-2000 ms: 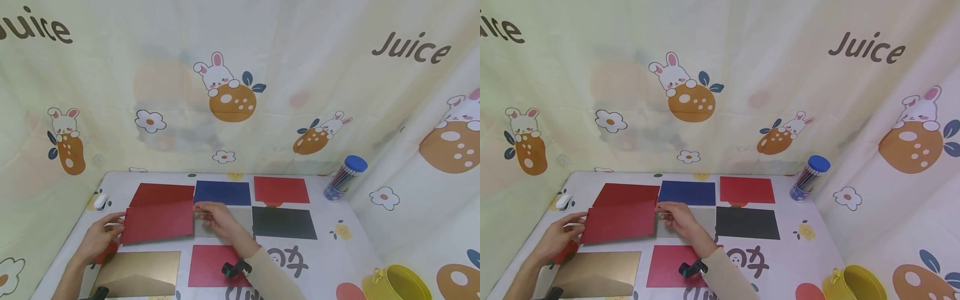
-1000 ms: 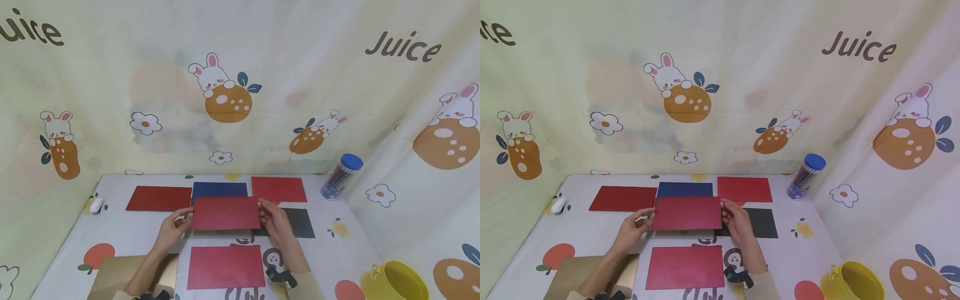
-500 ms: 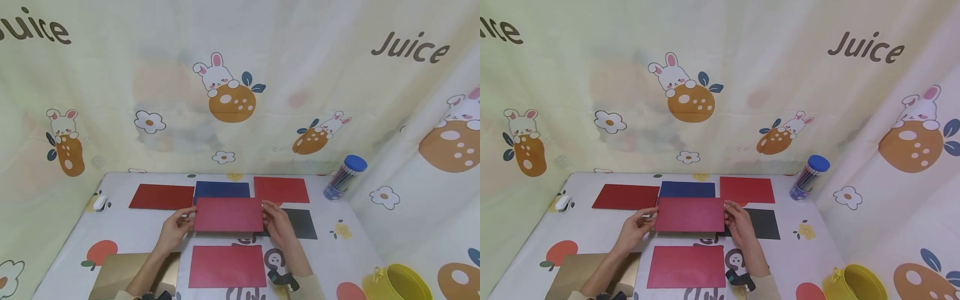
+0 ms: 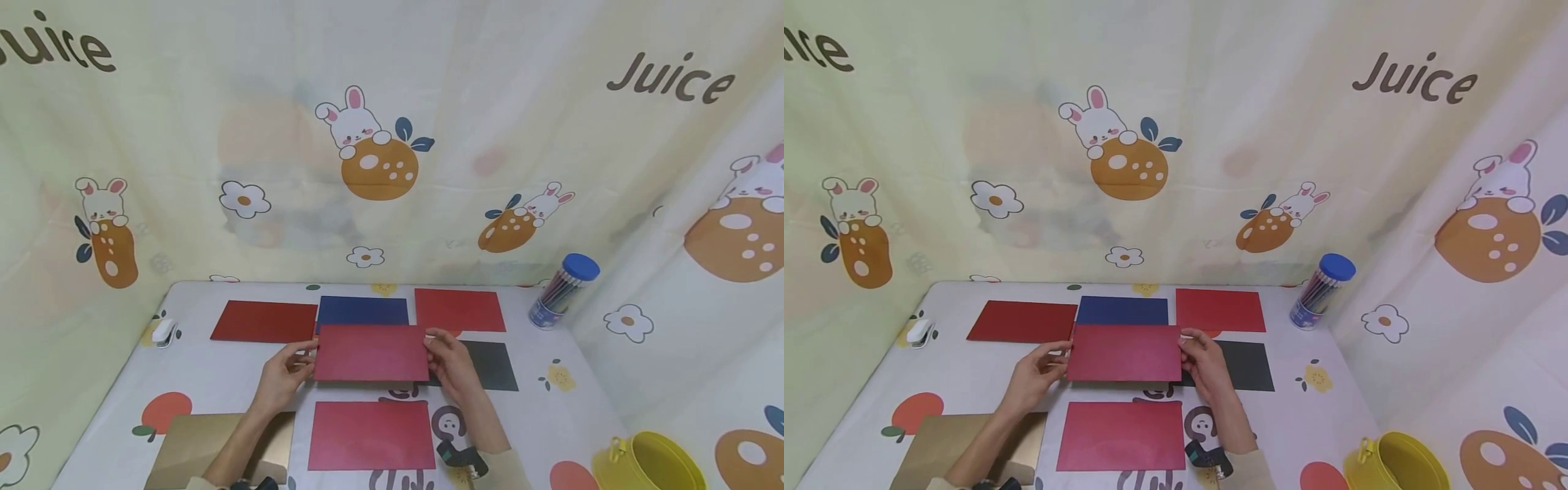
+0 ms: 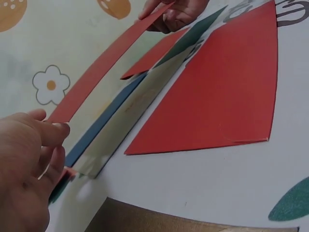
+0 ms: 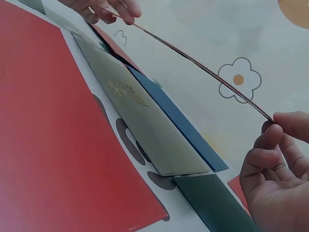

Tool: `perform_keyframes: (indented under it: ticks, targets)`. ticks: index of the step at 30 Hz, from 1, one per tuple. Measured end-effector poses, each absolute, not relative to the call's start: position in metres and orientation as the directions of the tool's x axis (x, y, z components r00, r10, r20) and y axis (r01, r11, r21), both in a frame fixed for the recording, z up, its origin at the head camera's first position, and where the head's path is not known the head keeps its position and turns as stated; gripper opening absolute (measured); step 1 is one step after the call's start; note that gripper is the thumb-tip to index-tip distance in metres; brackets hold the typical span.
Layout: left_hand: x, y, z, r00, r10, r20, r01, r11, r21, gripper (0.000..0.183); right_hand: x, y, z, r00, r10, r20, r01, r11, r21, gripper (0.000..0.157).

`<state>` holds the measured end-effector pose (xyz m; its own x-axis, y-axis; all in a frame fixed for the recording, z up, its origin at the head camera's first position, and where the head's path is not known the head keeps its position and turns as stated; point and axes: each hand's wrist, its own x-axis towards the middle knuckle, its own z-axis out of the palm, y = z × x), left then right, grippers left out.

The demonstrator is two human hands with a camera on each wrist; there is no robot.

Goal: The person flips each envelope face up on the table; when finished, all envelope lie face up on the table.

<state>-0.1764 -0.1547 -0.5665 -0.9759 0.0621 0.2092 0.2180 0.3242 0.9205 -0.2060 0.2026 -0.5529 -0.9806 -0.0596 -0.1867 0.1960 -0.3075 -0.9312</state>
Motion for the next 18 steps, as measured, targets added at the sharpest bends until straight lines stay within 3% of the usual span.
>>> perform_keyframes:
  ticks: [8,18]
  targets:
    - [-0.1769,-0.1574,-0.5653,-0.966,0.050,0.253,0.254,0.348,0.902,0.044,-0.2084,0.2011,-0.5545,-0.986,-0.037,-0.165,0.169,-0.195,-0.966,0.037]
    - [-0.1770,-0.1619,-0.5665,-0.953,0.057,0.299,0.299,0.364,0.882,0.043,-0.2061,0.2006,-0.5526,-0.997,-0.011,-0.072,0.070,0.093,-0.993,0.029]
